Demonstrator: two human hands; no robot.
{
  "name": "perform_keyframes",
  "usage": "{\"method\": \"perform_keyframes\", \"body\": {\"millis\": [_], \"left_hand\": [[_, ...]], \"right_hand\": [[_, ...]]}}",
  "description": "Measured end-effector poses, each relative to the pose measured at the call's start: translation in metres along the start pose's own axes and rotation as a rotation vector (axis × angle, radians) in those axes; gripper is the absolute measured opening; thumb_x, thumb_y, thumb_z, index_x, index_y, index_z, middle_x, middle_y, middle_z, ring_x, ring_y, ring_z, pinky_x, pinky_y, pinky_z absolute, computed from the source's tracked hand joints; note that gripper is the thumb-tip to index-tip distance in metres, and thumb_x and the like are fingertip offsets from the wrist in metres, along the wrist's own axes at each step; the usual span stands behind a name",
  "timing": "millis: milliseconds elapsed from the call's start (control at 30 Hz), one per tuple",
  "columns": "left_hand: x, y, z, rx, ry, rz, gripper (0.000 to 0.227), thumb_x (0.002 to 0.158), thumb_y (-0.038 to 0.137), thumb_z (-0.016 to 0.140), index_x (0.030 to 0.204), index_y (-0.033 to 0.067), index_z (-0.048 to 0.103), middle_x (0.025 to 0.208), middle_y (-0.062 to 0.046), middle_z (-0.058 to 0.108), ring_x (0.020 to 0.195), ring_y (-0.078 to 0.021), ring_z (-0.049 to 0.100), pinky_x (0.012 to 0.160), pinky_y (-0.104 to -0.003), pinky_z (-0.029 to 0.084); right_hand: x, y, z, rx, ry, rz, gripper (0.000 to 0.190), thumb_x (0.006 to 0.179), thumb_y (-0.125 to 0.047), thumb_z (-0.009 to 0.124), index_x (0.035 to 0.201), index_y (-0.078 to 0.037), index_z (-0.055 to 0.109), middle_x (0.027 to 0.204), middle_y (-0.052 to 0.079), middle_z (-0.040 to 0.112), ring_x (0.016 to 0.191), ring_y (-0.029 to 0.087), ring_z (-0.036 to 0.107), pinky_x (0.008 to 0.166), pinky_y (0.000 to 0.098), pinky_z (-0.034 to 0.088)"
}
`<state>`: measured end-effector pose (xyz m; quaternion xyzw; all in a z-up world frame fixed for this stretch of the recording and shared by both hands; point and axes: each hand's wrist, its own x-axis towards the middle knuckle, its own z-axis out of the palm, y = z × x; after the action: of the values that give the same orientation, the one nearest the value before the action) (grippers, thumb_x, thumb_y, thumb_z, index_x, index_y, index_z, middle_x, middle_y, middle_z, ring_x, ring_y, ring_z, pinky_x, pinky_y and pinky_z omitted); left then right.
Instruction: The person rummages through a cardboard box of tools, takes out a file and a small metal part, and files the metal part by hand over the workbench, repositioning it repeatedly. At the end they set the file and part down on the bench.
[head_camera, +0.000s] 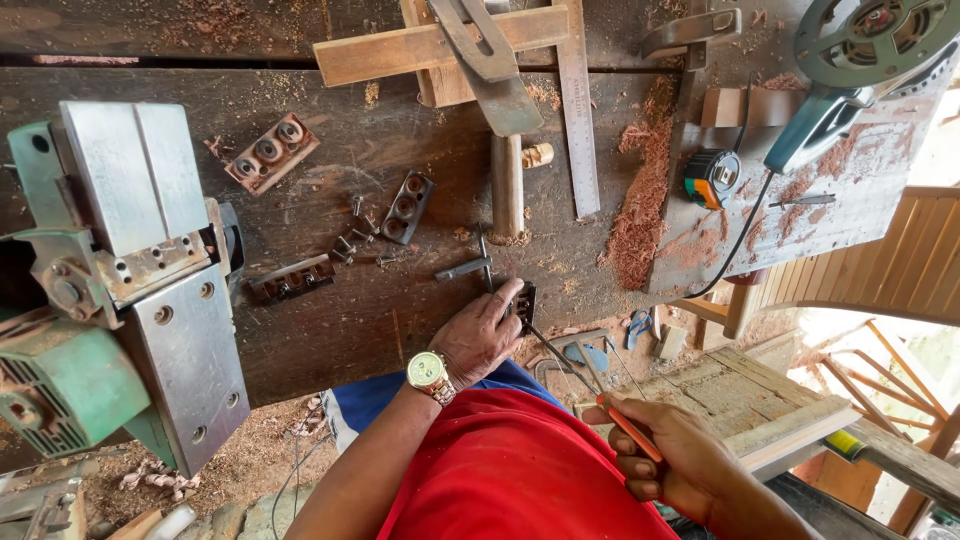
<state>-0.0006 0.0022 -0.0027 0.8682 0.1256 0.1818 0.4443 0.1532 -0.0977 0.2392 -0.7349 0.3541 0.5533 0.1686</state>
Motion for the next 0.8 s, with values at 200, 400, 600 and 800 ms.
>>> {"method": "perform_keyframes", "body": {"millis": [200,400,600,800], "left_hand": [[-0.001,-0.002,0.004,-0.049,-0.004,-0.021,0.02,0.092,0.023,0.072,0.098,0.0051,0.063,0.154,-0.02,0.042,0.116,-0.0284,0.061,0.103,-0.04,0.053],[0.0,-0.003,0.001,-0.066,0.041,-0.018,0.017,0.092,0.021,0.07,0.095,0.0057,0.062,0.152,-0.021,0.045,0.112,-0.0293,0.063,0.1,-0.041,0.054],[0.004,-0.003,-0.002,-0.141,0.008,-0.044,0.018,0.095,0.021,0.068,0.093,0.0044,0.062,0.151,-0.022,0.046,0.107,-0.0289,0.063,0.097,-0.041,0.054],[0.007,-0.005,-0.004,-0.139,-0.016,-0.044,0.014,0.095,0.017,0.066,0.091,0.0047,0.061,0.151,-0.021,0.047,0.104,-0.0274,0.063,0.096,-0.04,0.055]], "right_hand": [[0.02,0.012,-0.003,-0.162,0.116,-0.095,0.041,0.101,-0.031,0.054,0.112,0.005,0.07,0.059,0.002,0.044,0.04,0.012,0.03,0.036,0.0302,0.022],[0.017,-0.001,0.007,-0.412,0.269,-0.17,0.043,0.1,-0.036,0.06,0.102,0.004,0.074,0.056,0.001,0.04,0.042,0.013,0.03,0.039,0.0318,0.024],[0.018,-0.009,0.006,-0.566,0.318,-0.22,0.046,0.098,-0.039,0.062,0.089,0.003,0.081,0.056,0.003,0.05,0.046,0.014,0.041,0.044,0.0326,0.032],[0.017,-0.017,0.004,-0.859,0.33,-0.378,0.043,0.094,-0.037,0.06,0.081,-0.002,0.082,0.059,0.013,0.067,0.053,0.022,0.062,0.056,0.038,0.049]]}}
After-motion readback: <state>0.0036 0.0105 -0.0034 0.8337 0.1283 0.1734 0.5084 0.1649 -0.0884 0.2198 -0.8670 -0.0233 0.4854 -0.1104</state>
